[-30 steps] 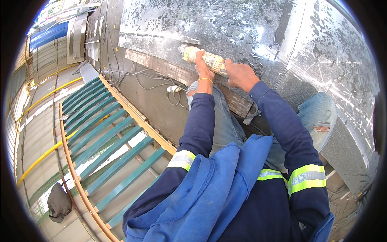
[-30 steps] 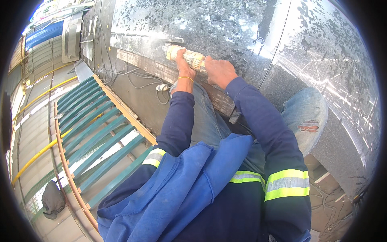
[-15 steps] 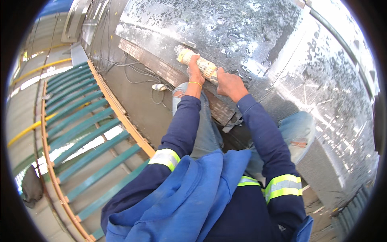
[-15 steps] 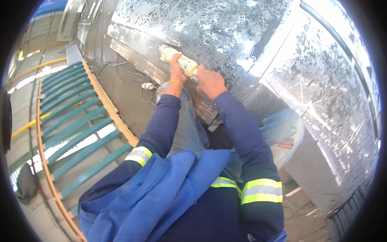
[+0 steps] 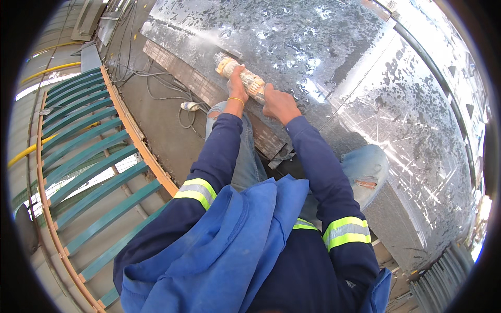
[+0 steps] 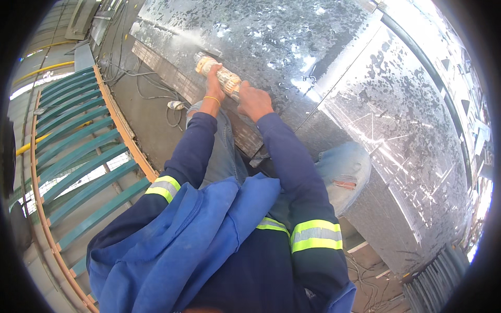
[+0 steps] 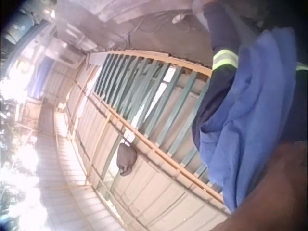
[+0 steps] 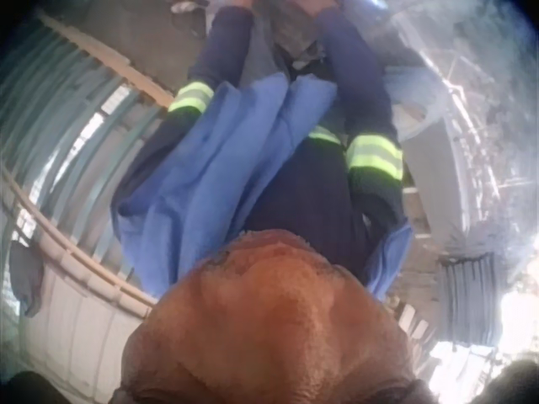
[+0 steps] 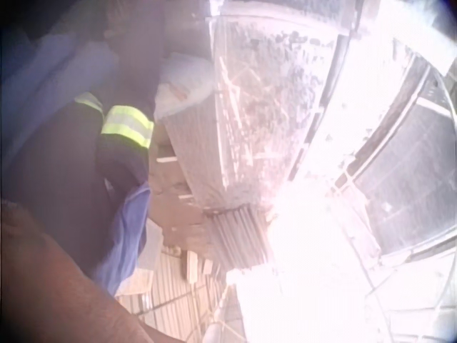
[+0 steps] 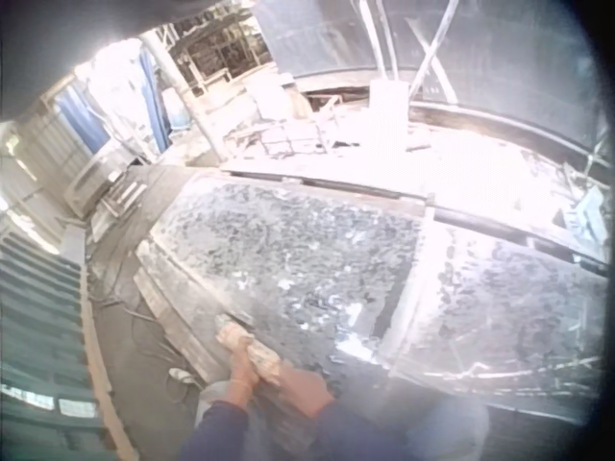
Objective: The person uses a handheld angle grinder to smooth the surface of a large, dark stone slab. The person holds the tool with both hands and moves it back and forth across the stone, generating dust as they work.
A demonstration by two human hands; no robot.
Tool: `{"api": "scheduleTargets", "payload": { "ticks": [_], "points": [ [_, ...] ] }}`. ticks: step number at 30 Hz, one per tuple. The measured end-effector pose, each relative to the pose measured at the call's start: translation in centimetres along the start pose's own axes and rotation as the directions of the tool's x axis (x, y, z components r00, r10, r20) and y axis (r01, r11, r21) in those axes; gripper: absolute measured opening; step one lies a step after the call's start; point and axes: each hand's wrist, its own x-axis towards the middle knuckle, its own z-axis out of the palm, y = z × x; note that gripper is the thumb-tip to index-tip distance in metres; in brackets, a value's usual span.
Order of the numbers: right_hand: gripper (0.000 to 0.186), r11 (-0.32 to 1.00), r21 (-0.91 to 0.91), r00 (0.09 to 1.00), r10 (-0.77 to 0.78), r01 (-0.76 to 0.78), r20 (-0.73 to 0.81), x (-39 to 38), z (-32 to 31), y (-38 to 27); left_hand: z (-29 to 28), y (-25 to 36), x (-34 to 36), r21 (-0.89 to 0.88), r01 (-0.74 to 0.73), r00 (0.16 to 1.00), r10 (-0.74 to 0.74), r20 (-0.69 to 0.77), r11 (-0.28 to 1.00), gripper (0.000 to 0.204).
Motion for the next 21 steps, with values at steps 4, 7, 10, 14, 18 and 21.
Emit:
{"api": "scheduleTargets", "payload": {
  "ticks": [4, 7, 10, 14, 18, 21],
  "points": [
    [0.046, 1.000, 0.005, 1.000, 0.015, -0.015, 0.016, 0.5, 0.4, -0.2, -0.2, 0.4, 0.4, 0.014, -0.033, 0.999, 0.034, -0.007, 0.999, 0.051],
    [0.047, 1.000, -0.009, 1.000, 0.014, -0.014, -0.001, 0.8, 1.0, 0.1, -0.4, 0.4, 0.5, 0.018, -0.030, 1.000, 0.031, -0.007, 0.999, 0.052],
    [0.048, 1.000, -0.022, 1.000, 0.015, -0.015, -0.001, 0.7, 0.9, 0.3, -0.1, 0.4, -0.1, 0.005, -0.028, 0.999, 0.028, -0.021, 1.000, 0.054],
    [0.048, 1.000, -0.019, 1.000, 0.018, -0.018, 0.000, 0.6, 0.8, -0.1, -0.1, 0.2, -0.9, -0.044, -0.011, 1.000, 0.011, 0.011, 0.999, 0.057],
    [0.048, 0.998, -0.058, 0.999, -0.014, 0.012, -0.041, 0.1, 1.0, 0.3, 0.0, -0.2, -0.9, -0.066, 0.000, 1.000, -0.001, -0.006, 0.998, 0.055],
    [0.046, 0.997, -0.071, 0.999, -0.001, -0.002, -0.045, -0.2, 0.8, 0.7, 0.6, -0.8, -1.2, -0.095, 0.003, 1.000, -0.004, -0.017, 0.995, 0.052]
  ]
}}
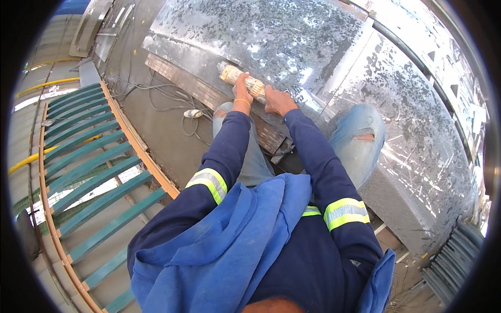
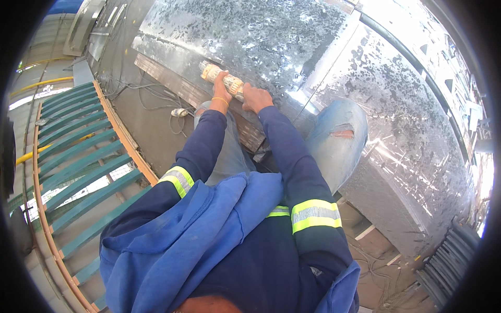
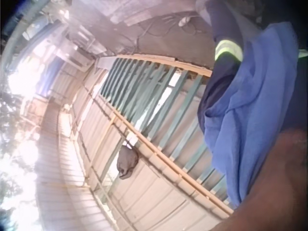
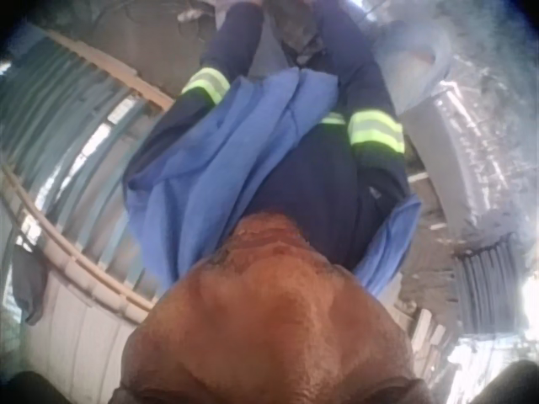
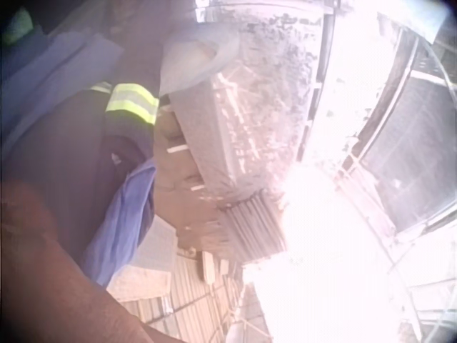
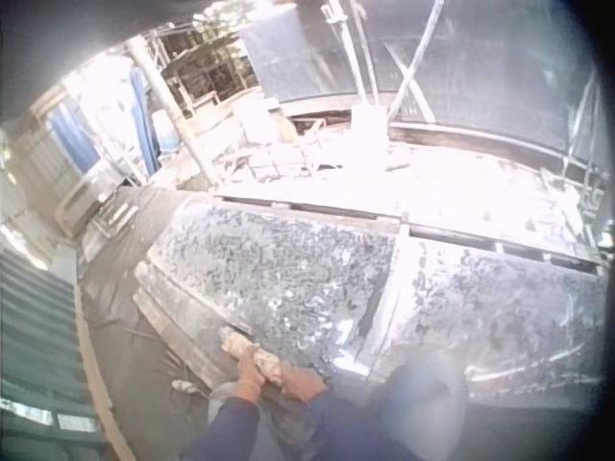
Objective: The person uses a handheld angle grinder to smooth the surface of a large, dark stone slab. The person holds the tool with both hands and moves it back and forth across the stone, generating dust as they work.
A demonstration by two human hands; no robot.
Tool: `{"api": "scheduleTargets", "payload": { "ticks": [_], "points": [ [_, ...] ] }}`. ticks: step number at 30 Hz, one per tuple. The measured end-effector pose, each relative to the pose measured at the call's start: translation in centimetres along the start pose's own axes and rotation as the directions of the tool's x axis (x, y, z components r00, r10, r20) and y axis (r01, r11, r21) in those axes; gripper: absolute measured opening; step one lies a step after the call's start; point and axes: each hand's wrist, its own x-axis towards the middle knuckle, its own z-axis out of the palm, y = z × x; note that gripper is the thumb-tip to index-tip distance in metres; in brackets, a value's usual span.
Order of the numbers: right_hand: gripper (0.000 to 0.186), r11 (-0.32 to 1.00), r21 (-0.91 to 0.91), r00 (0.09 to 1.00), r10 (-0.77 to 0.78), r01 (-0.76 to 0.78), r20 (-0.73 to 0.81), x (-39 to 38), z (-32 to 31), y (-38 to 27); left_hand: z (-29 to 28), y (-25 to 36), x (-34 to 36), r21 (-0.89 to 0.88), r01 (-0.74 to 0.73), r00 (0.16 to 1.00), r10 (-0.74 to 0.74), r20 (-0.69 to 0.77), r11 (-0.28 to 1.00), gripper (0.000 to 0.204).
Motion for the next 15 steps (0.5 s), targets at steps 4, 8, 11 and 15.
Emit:
{"api": "scheduleTargets", "payload": {
  "ticks": [4, 8, 11, 15],
  "points": [
    [0.045, 1.000, -0.001, 1.000, -0.016, 0.016, -0.016, -0.4, -0.1, -0.5, -0.1, 0.1, 0.1, -0.026, -0.022, 1.000, 0.022, -0.019, 0.999, 0.050],
    [0.045, 1.000, 0.002, 1.000, -0.014, 0.014, -0.014, -0.4, 0.1, 0.1, 0.5, -0.1, -0.8, 0.008, -0.028, 0.999, 0.028, -0.039, 1.000, 0.051],
    [0.046, 1.000, 0.019, 1.000, 0.010, -0.010, 0.008, -0.2, 0.2, -0.4, -0.1, 0.1, -0.2, 0.054, -0.018, 0.999, 0.020, -0.041, 0.998, 0.051],
    [0.048, 1.000, 0.026, 1.000, 0.007, -0.007, 0.023, 0.5, 0.4, -0.9, -0.8, 0.5, 1.4, 0.054, -0.029, 1.000, 0.029, 0.004, 0.998, 0.051]
  ]
}}
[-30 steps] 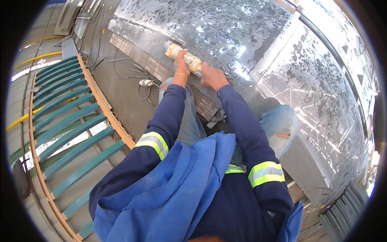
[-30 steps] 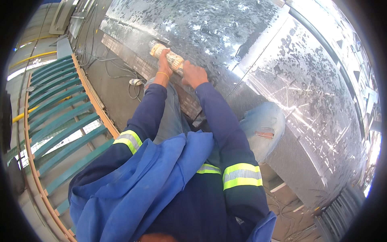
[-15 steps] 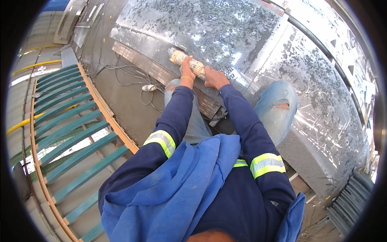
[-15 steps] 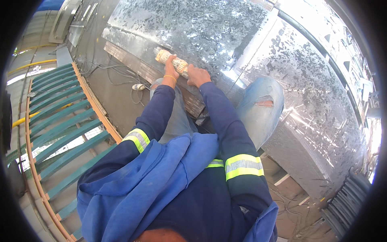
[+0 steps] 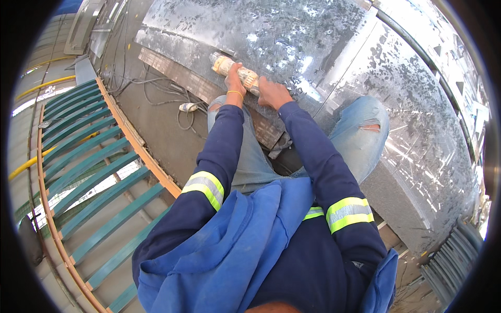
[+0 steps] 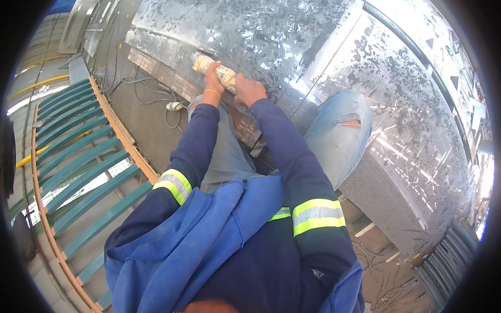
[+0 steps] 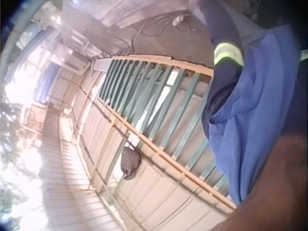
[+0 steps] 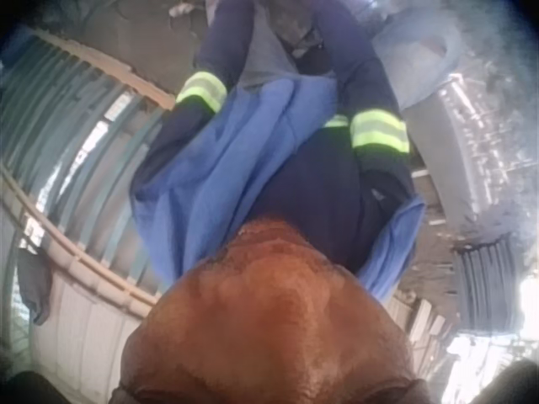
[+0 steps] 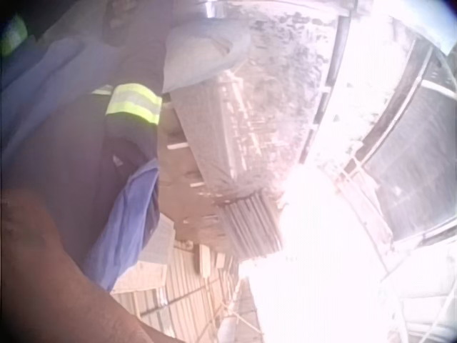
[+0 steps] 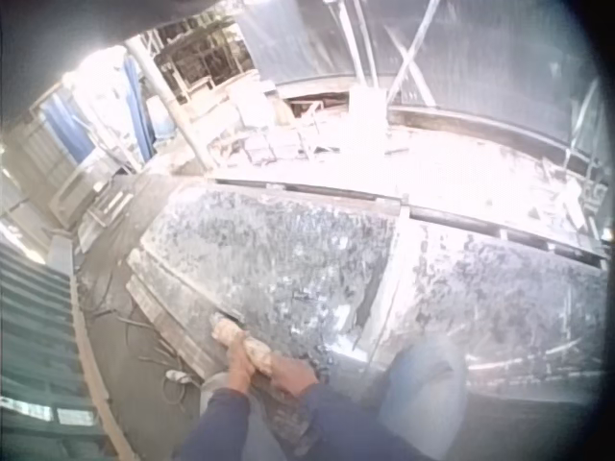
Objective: The person uses a handheld angle grinder to smooth the surface of a large, dark stone slab. The person holds the tool with both hands and moves it back and forth across the stone, generating dust as they work.
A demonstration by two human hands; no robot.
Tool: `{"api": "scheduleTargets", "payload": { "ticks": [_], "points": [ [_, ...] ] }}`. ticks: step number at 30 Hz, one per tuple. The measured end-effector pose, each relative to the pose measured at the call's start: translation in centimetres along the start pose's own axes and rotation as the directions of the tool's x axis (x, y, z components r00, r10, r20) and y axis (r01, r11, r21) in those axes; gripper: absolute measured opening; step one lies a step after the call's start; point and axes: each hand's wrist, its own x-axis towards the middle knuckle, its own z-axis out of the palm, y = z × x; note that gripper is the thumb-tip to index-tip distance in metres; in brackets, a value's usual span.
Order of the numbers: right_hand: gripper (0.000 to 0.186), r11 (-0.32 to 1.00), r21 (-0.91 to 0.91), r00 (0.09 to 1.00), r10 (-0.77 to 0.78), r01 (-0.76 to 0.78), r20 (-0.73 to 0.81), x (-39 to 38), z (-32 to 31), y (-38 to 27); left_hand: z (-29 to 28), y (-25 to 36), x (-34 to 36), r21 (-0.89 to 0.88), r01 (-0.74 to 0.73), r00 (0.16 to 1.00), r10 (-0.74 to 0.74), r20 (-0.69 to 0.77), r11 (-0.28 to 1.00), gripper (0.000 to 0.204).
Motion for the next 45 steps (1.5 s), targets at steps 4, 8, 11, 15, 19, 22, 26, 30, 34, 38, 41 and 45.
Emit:
{"api": "scheduleTargets", "payload": {
  "ticks": [4, 8, 11, 15, 19, 22, 26, 30, 34, 38, 41, 45],
  "points": [
    [0.050, 1.000, 0.015, 1.000, 0.000, 0.000, 0.000, 0.2, -0.1, 0.6, 0.6, -0.1, 0.1, 0.029, 0.040, 0.999, -0.040, -0.006, 0.999, 0.049],
    [0.051, 1.000, 0.004, 1.000, 0.008, -0.008, 0.030, -1.0, -1.0, -0.5, -0.7, -0.3, 0.7, 0.038, 0.028, 0.999, -0.029, 0.024, 0.999, 0.035],
    [0.052, 1.000, -0.007, 0.999, 0.029, -0.029, 0.044, -1.6, -1.6, 0.0, 0.1, -0.9, -0.1, 0.040, 0.054, 0.998, -0.054, 0.006, 0.998, 0.033],
    [0.052, 1.000, 0.005, 1.000, 0.007, -0.007, 0.021, -1.4, -1.2, 0.1, 0.0, -0.7, -0.2, 0.051, 0.046, 0.999, -0.046, 0.006, 0.998, 0.038],
    [0.053, 1.000, 0.030, 1.000, 0.004, -0.005, 0.016, -0.6, -1.1, -0.3, -0.1, 0.0, 0.3, 0.028, 0.042, 0.999, -0.043, 0.020, 0.999, 0.049],
    [0.053, 0.999, 0.041, 1.000, -0.020, 0.020, -0.005, -0.7, -1.1, 0.1, 0.4, 0.1, -0.2, 0.042, 0.054, 0.998, -0.054, 0.016, 0.998, 0.050],
    [0.054, 0.998, 0.052, 0.999, -0.037, 0.037, -0.010, -1.8, -1.7, 0.3, 1.0, 0.0, -1.9, 0.064, 0.025, 1.000, -0.025, 0.000, 0.998, 0.048],
    [0.045, 0.995, 0.085, 0.998, -0.047, 0.050, -0.035, -2.4, -1.7, 0.5, 0.5, -0.3, -1.8, 0.041, 0.072, 0.996, -0.074, 0.052, 0.997, 0.045],
    [0.050, 0.998, 0.064, 1.000, -0.011, 0.011, 0.003, -2.2, -1.9, 0.2, 0.3, -0.3, -1.1, 0.083, 0.067, 0.997, -0.070, 0.036, 0.994, 0.040],
    [0.051, 0.997, 0.083, 1.000, -0.010, 0.008, 0.017, -1.5, -1.9, 0.2, 0.6, 0.0, -0.7, 0.097, 0.099, 0.993, -0.105, 0.062, 0.990, 0.037],
    [0.051, 0.997, 0.074, 1.000, 0.020, -0.019, -0.003, -1.1, -1.1, 0.5, 0.7, -0.1, -0.8, 0.105, 0.113, 0.991, -0.120, 0.064, 0.988, 0.036],
    [0.051, 0.996, 0.085, 1.000, -0.009, 0.009, 0.009, -2.7, -2.7, 0.1, 0.6, -0.3, -1.5, 0.080, 0.054, 0.998, -0.057, 0.039, 0.995, 0.037]
  ]
}}
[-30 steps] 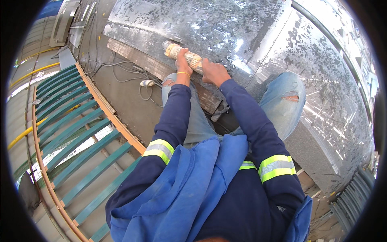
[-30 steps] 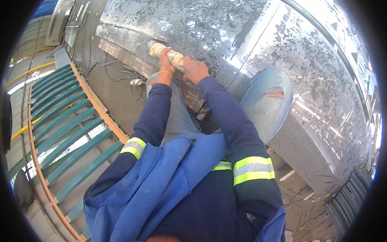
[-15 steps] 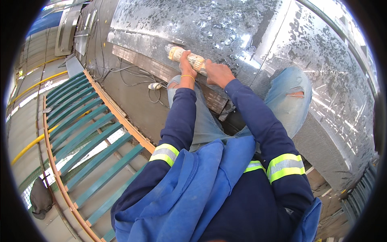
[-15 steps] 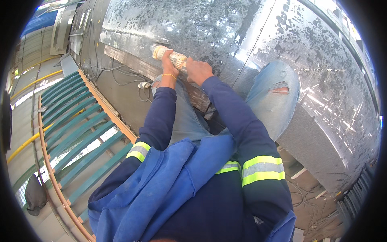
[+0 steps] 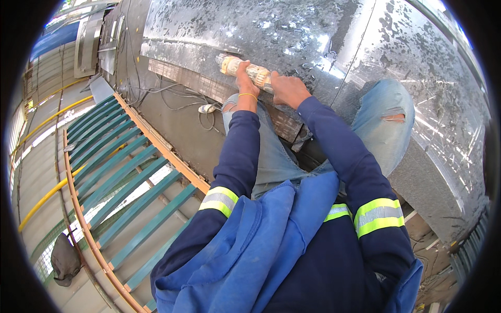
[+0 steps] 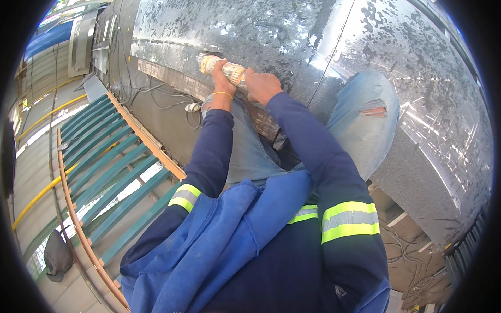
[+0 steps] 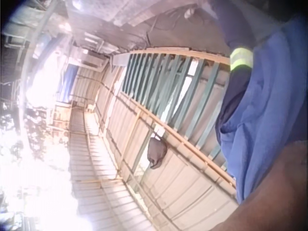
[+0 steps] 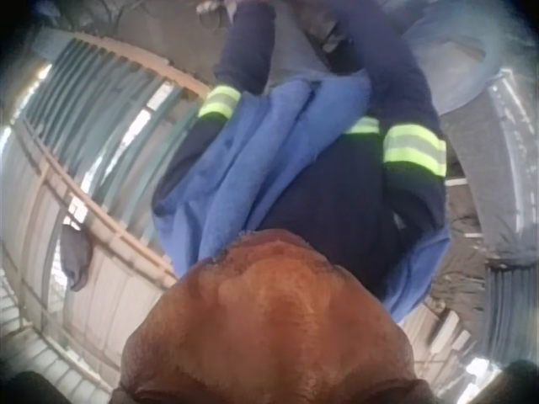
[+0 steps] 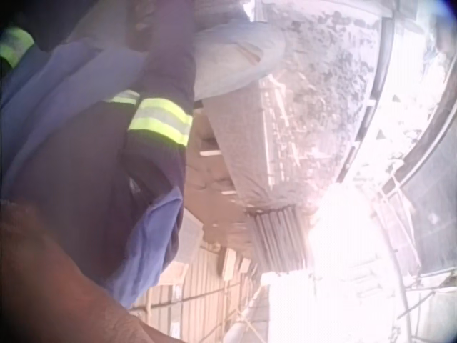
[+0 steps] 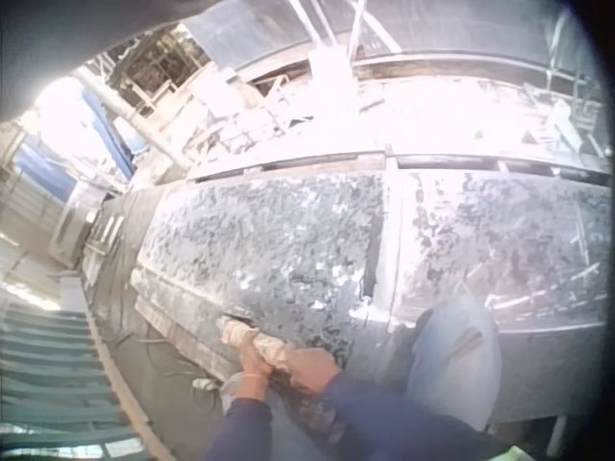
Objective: The person uses a handheld angle grinder to smooth the surface of a large, dark stone slab. The person holds the tool with both hands and moves it back and forth across the stone, generating dust as they work.
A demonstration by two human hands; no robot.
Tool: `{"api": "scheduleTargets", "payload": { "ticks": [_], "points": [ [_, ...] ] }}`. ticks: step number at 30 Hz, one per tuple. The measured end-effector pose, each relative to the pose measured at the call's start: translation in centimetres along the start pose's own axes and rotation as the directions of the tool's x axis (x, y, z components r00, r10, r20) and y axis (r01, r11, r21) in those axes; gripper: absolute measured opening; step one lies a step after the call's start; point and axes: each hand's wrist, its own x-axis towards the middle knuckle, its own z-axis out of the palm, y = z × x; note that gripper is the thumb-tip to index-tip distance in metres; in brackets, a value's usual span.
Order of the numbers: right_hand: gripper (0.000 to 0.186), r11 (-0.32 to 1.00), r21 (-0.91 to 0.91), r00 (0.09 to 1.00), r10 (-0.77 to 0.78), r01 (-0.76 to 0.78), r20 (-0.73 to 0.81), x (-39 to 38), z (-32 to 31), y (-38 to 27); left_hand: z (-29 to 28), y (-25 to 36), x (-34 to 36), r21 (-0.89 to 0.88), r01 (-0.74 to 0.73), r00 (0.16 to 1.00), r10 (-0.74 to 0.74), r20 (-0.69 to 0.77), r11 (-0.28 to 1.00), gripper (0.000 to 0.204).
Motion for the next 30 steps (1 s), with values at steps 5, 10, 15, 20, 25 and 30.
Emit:
{"api": "scheduleTargets", "payload": {
  "ticks": [5, 10, 15, 20, 25, 30],
  "points": [
    [0.044, 0.999, 0.013, 0.998, -0.043, 0.043, -0.044, -0.2, 0.7, 1.4, 0.6, -0.5, -0.5, 0.026, 0.034, 0.999, -0.034, 0.003, 0.999, 0.033],
    [0.048, 1.000, 0.023, 1.000, -0.009, 0.009, -0.014, 0.4, 0.8, 0.4, -0.5, -0.4, 0.9, 0.035, 0.027, 0.999, -0.028, 0.016, 0.999, 0.032],
    [0.048, 0.999, 0.037, 0.999, -0.015, 0.016, -0.031, 0.8, 0.9, 0.4, -0.1, 0.3, 0.6, 0.011, 0.057, 0.998, -0.057, 0.031, 0.998, 0.038],
    [0.045, 0.997, 0.047, 0.997, -0.061, 0.064, -0.055, -0.3, 0.7, 1.3, 0.7, -0.4, -1.0, 0.017, 0.012, 1.000, -0.011, -0.019, 1.000, 0.039],
    [0.051, 1.000, 0.006, 1.000, 0.023, -0.023, 0.010, -0.7, -0.2, 0.5, 0.2, -0.7, -0.8, 0.005, 0.037, 0.999, -0.037, -0.001, 0.999, 0.041],
    [0.051, 1.000, -0.007, 1.000, 0.018, -0.018, -0.008, 0.4, 0.9, 0.7, -0.2, -0.5, 0.5, 0.013, 0.027, 1.000, -0.027, -0.001, 1.000, 0.040]
  ]
}}
